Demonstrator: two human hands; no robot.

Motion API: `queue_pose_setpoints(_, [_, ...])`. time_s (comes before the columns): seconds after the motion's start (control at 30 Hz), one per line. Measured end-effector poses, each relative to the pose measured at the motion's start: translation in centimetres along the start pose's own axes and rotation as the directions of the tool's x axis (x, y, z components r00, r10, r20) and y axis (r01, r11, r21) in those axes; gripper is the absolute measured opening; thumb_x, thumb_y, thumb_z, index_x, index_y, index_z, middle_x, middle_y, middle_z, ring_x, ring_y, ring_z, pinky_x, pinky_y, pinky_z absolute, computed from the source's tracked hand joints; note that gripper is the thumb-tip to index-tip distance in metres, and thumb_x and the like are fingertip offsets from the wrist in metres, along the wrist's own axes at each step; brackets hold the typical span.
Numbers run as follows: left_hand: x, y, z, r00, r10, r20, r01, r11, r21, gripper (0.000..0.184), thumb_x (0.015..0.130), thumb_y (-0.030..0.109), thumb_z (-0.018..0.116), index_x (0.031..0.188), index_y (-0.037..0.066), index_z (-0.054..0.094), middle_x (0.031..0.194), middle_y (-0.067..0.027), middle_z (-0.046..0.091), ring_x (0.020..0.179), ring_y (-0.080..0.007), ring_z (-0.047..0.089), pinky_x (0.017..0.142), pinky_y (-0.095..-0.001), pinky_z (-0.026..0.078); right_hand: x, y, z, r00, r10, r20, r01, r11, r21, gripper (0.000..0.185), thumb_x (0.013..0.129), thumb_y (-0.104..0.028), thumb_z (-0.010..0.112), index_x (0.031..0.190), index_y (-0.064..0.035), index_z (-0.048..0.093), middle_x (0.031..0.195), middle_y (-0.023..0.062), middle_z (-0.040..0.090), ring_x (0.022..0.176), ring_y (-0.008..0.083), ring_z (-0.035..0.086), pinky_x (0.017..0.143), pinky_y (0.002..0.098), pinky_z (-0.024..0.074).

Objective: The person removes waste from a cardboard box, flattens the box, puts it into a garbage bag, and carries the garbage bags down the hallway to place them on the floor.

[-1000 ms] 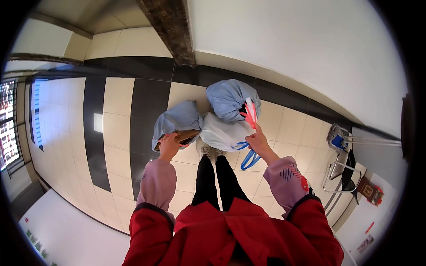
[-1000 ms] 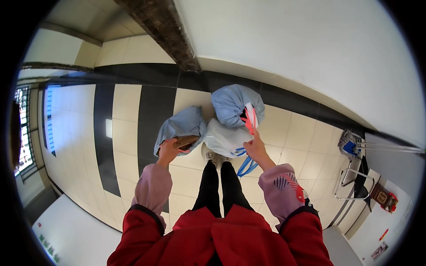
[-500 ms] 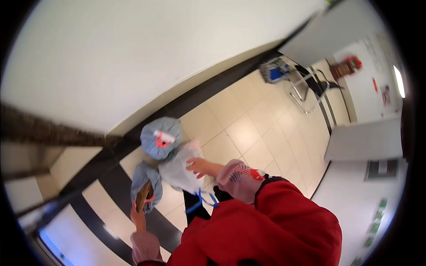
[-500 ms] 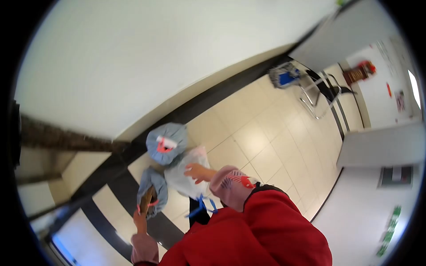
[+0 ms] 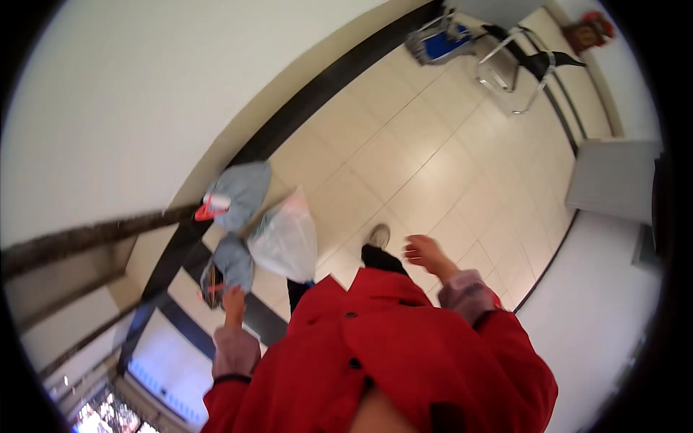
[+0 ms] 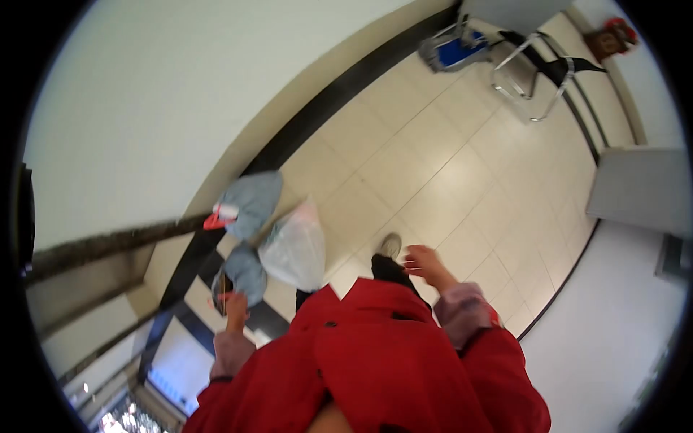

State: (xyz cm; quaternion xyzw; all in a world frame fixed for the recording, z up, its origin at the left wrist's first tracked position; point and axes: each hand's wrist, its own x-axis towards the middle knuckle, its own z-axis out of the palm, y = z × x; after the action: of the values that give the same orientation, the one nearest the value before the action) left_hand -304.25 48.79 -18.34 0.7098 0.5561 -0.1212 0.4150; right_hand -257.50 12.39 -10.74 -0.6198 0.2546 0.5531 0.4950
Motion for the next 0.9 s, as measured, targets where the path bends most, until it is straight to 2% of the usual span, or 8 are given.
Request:
queue_pose_setpoints(0.03, [-3.3, 11.0, -0.2, 0.939, -0.344, 0.016, 0.325, 0.87, -0.371, 0.029, 0.072, 0.019, 0.055, 0.095, 0.003, 0.058, 0.062, -0.0029, 0.051, 0.047, -0.0107, 0.045, 0.04, -0.0261, 0.036, -0.6, 1.0, -4.2, 0.995, 0.02, -0.097, -0.01, 0.995, 0.1, 0.027, 0.08, -0.022, 0.051, 0.101, -0.0056, 0.048, 0.081, 0.0092, 0.051, 0.069, 0.0199, 0.054, 0.059, 0.0308, 0.0461])
queue_pose_setpoints(0.27, [-4.7, 23.6, 2.4, 0.984, -0.176, 0.006, 0.176, 0.978, -0.114, 0.03, 0.074, 0.018, 0.055, 0.098, -0.001, 0.057, 0.073, -0.0048, 0.057, 0.061, -0.0101, 0.05, 0.053, -0.0226, 0.039, -8.6, 15.2, -26.1, 0.842, 0.275, -0.464, -0.015, 0.872, 0.49, 0.008, 0.077, -0.013, 0.049, 0.077, -0.0081, 0.043, 0.056, 0.0038, 0.045, 0.047, 0.0145, 0.047, 0.041, 0.0251, 0.042])
queue_pose_setpoints(0.47, [-4.2, 23.1, 2.9, 0.994, -0.106, -0.001, 0.106, 0.994, -0.015, 0.029, 0.074, 0.018, 0.055, 0.096, -0.001, 0.057, 0.074, -0.0054, 0.057, 0.064, -0.0115, 0.051, 0.059, -0.0233, 0.041, -11.8, 15.9, -19.4, 0.837, 0.368, -0.405, -0.308, 0.929, 0.206, 0.028, 0.078, -0.021, 0.049, 0.101, -0.0051, 0.048, 0.075, 0.0066, 0.053, 0.061, 0.0167, 0.053, 0.05, 0.0284, 0.0458])
queue_pose_setpoints(0.63, [-4.7, 21.0, 3.8, 0.973, -0.204, 0.107, 0.227, 0.933, -0.28, 0.021, 0.075, 0.019, 0.053, 0.085, 0.002, 0.059, 0.06, -0.0026, 0.051, 0.046, -0.0092, 0.045, 0.039, -0.0246, 0.034, -10.8, 15.7, -14.9, 0.957, 0.048, -0.287, -0.1, 0.98, -0.172, 0.035, 0.079, -0.025, 0.05, 0.103, -0.0007, 0.053, 0.085, 0.009, 0.058, 0.072, 0.0163, 0.054, 0.06, 0.027, 0.0443])
queue_pose_setpoints(0.7, [-3.2, 15.5, 4.1, 0.97, -0.05, 0.237, 0.082, 0.988, -0.13, 0.017, 0.077, 0.019, 0.048, 0.069, 0.006, 0.054, 0.049, -0.0011, 0.045, 0.042, -0.0099, 0.042, 0.037, -0.0253, 0.033, -12.5, 14.9, -13.3, 0.929, -0.095, -0.357, 0.003, 0.968, -0.25, 0.034, 0.077, -0.026, 0.053, 0.095, 0.0014, 0.058, 0.082, 0.008, 0.059, 0.072, 0.0146, 0.053, 0.063, 0.0253, 0.0426])
queue_pose_setpoints(0.73, [-4.0, 17.6, 4.2, 0.927, -0.255, 0.275, 0.32, 0.92, -0.224, 0.019, 0.077, 0.022, 0.046, 0.07, 0.007, 0.056, 0.052, -0.0025, 0.048, 0.041, -0.012, 0.043, 0.037, -0.0257, 0.035, -13.1, 15.5, -12.9, 0.92, -0.074, -0.384, -0.034, 0.963, -0.268, 0.033, 0.077, -0.026, 0.052, 0.093, 0.002, 0.058, 0.076, 0.006, 0.058, 0.069, 0.0134, 0.052, 0.062, 0.0257, 0.0422])
queue_pose_setpoints(0.8, [-4.0, 19.7, 5.0, 0.869, -0.345, 0.355, 0.413, 0.9, -0.138, 0.041, 0.079, 0.038, 0.049, 0.106, 0.007, 0.049, 0.086, -0.0088, 0.054, 0.076, -0.0175, 0.052, 0.057, -0.0338, 0.046, -14.0, 15.4, -11.7, 0.91, -0.007, -0.415, -0.086, 0.975, -0.205, 0.03, 0.076, -0.023, 0.053, 0.095, -0.0002, 0.059, 0.09, 0.0115, 0.061, 0.084, 0.0168, 0.056, 0.074, 0.0272, 0.0438])
queue_pose_setpoints(0.9, [-7.1, 31.3, 6.7, 0.754, -0.004, 0.657, 0.358, 0.84, -0.407, 0.06, 0.082, 0.051, 0.039, 0.124, 0.008, 0.033, 0.11, -0.0135, 0.047, 0.102, -0.0246, 0.044, 0.078, -0.0431, 0.041, -15.3, 18.1, -11.6, 0.888, -0.104, -0.449, -0.025, 0.961, -0.274, 0.033, 0.077, -0.025, 0.052, 0.095, 0.002, 0.059, 0.089, 0.0136, 0.061, 0.083, 0.0185, 0.057, 0.073, 0.0278, 0.0448])
